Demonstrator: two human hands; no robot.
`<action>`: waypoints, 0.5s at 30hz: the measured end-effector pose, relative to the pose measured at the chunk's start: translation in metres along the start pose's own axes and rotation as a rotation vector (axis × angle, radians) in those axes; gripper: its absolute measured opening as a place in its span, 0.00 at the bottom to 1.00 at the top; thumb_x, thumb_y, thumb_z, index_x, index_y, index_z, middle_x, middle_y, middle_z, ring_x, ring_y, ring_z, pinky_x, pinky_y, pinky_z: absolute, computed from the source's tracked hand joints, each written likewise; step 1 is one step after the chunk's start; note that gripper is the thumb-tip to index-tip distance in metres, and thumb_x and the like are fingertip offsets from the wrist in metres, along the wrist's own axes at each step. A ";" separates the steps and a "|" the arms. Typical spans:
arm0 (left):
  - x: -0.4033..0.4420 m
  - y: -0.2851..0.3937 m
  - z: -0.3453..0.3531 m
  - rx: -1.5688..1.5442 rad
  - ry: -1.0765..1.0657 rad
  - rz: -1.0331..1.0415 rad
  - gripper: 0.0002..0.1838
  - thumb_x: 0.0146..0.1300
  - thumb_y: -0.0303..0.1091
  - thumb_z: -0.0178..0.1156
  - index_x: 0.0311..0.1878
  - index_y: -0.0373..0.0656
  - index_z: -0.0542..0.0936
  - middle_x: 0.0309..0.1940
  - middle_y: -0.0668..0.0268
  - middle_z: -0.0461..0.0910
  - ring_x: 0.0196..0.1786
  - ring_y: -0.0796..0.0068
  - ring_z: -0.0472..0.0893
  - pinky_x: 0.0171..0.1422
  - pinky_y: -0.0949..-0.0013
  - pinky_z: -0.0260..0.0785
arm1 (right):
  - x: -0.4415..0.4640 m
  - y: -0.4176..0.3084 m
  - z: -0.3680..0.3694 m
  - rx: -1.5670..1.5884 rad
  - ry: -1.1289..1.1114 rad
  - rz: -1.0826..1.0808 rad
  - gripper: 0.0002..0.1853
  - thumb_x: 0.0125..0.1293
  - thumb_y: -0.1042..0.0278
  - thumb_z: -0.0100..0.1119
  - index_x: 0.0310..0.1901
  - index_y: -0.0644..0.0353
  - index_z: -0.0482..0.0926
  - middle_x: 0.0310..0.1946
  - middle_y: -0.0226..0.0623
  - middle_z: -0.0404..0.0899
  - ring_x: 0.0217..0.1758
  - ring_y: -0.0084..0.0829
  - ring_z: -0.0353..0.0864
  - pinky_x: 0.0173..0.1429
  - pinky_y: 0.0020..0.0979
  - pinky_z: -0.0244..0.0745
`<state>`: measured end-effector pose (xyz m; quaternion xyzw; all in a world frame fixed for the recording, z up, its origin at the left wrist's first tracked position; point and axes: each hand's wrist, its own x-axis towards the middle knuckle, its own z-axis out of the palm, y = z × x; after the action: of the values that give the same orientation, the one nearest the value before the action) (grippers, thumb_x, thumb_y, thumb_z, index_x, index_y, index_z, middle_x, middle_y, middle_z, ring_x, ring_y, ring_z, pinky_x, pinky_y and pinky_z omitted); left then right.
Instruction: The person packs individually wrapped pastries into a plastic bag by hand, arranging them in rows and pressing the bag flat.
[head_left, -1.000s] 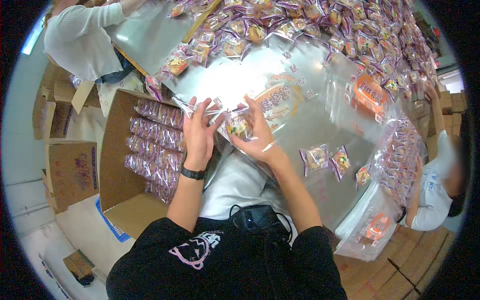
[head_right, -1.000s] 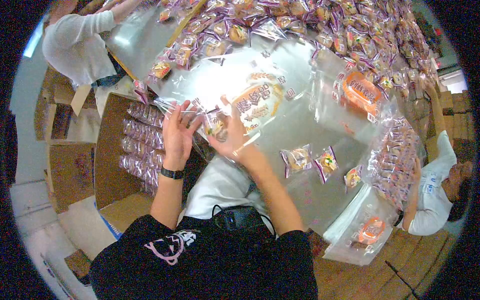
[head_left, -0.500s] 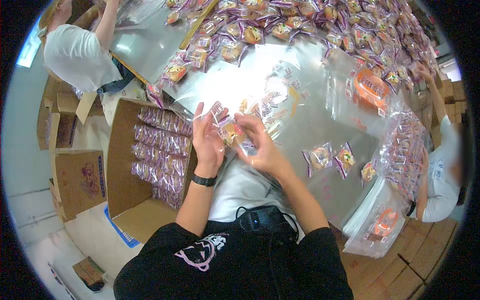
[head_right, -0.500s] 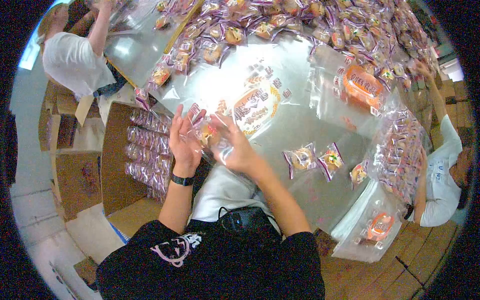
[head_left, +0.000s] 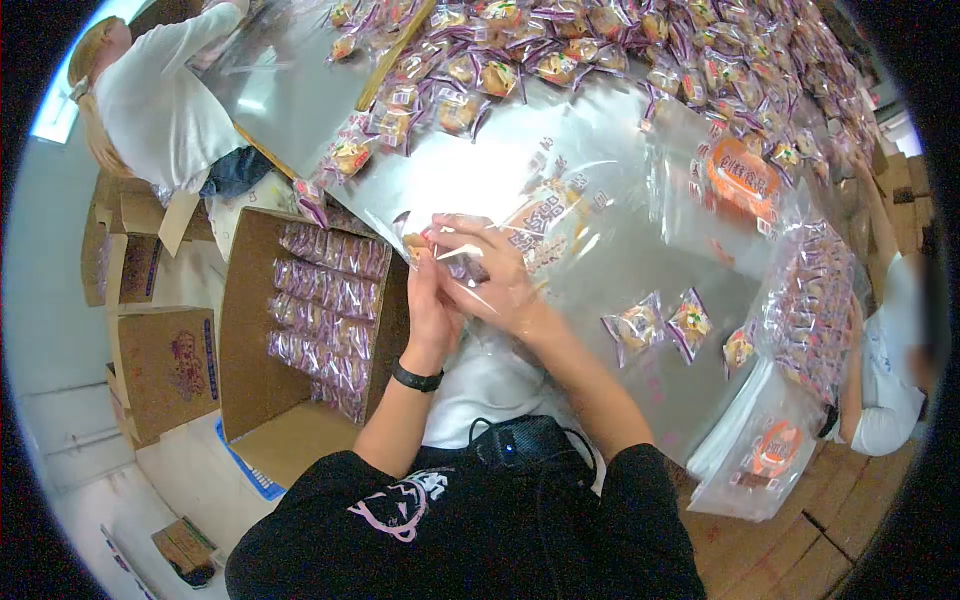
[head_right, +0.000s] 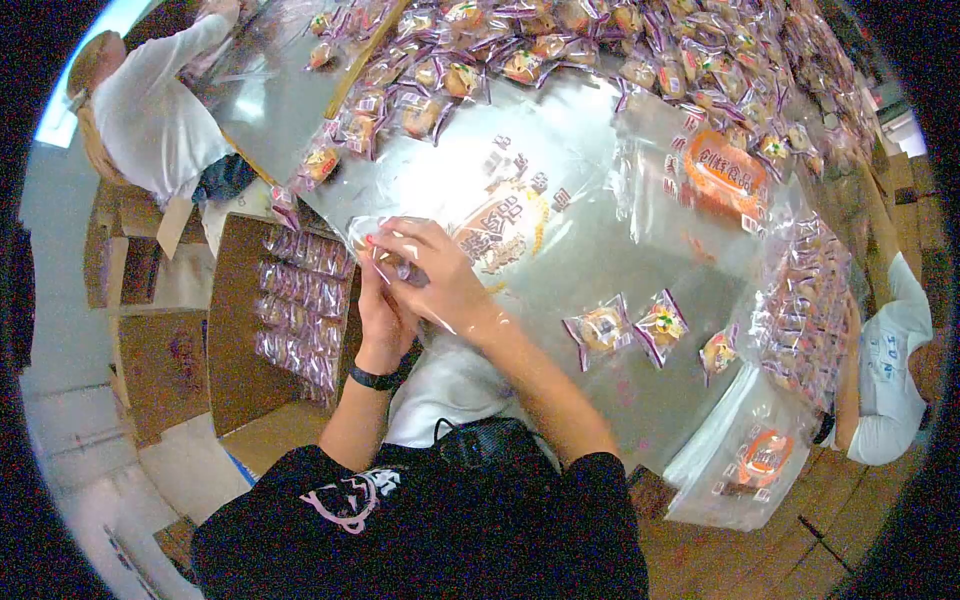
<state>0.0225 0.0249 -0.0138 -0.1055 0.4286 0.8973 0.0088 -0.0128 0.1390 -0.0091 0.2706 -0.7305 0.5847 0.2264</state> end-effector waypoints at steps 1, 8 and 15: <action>0.000 -0.001 0.003 0.020 0.009 0.013 0.27 0.85 0.54 0.42 0.72 0.46 0.71 0.63 0.58 0.79 0.68 0.61 0.77 0.75 0.57 0.69 | 0.000 -0.001 -0.001 -0.023 -0.016 0.023 0.29 0.58 0.77 0.72 0.63 0.57 0.81 0.63 0.44 0.81 0.63 0.44 0.82 0.67 0.40 0.78; 0.027 0.033 -0.006 -0.050 0.029 -0.003 0.33 0.83 0.54 0.45 0.79 0.40 0.60 0.76 0.52 0.67 0.72 0.56 0.74 0.78 0.53 0.67 | -0.011 -0.004 -0.011 -0.001 -0.058 0.063 0.34 0.50 0.78 0.70 0.64 0.56 0.80 0.68 0.44 0.77 0.69 0.48 0.76 0.73 0.44 0.71; 0.014 0.025 0.004 0.048 0.074 0.022 0.33 0.84 0.53 0.45 0.81 0.42 0.56 0.76 0.51 0.66 0.69 0.58 0.76 0.72 0.55 0.72 | -0.025 -0.005 -0.011 0.031 -0.127 0.056 0.34 0.49 0.78 0.70 0.63 0.52 0.83 0.62 0.42 0.80 0.68 0.47 0.76 0.73 0.46 0.71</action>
<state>0.0056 0.0113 0.0052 -0.1339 0.4511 0.8823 -0.0143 0.0090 0.1521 -0.0190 0.2903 -0.7416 0.5835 0.1589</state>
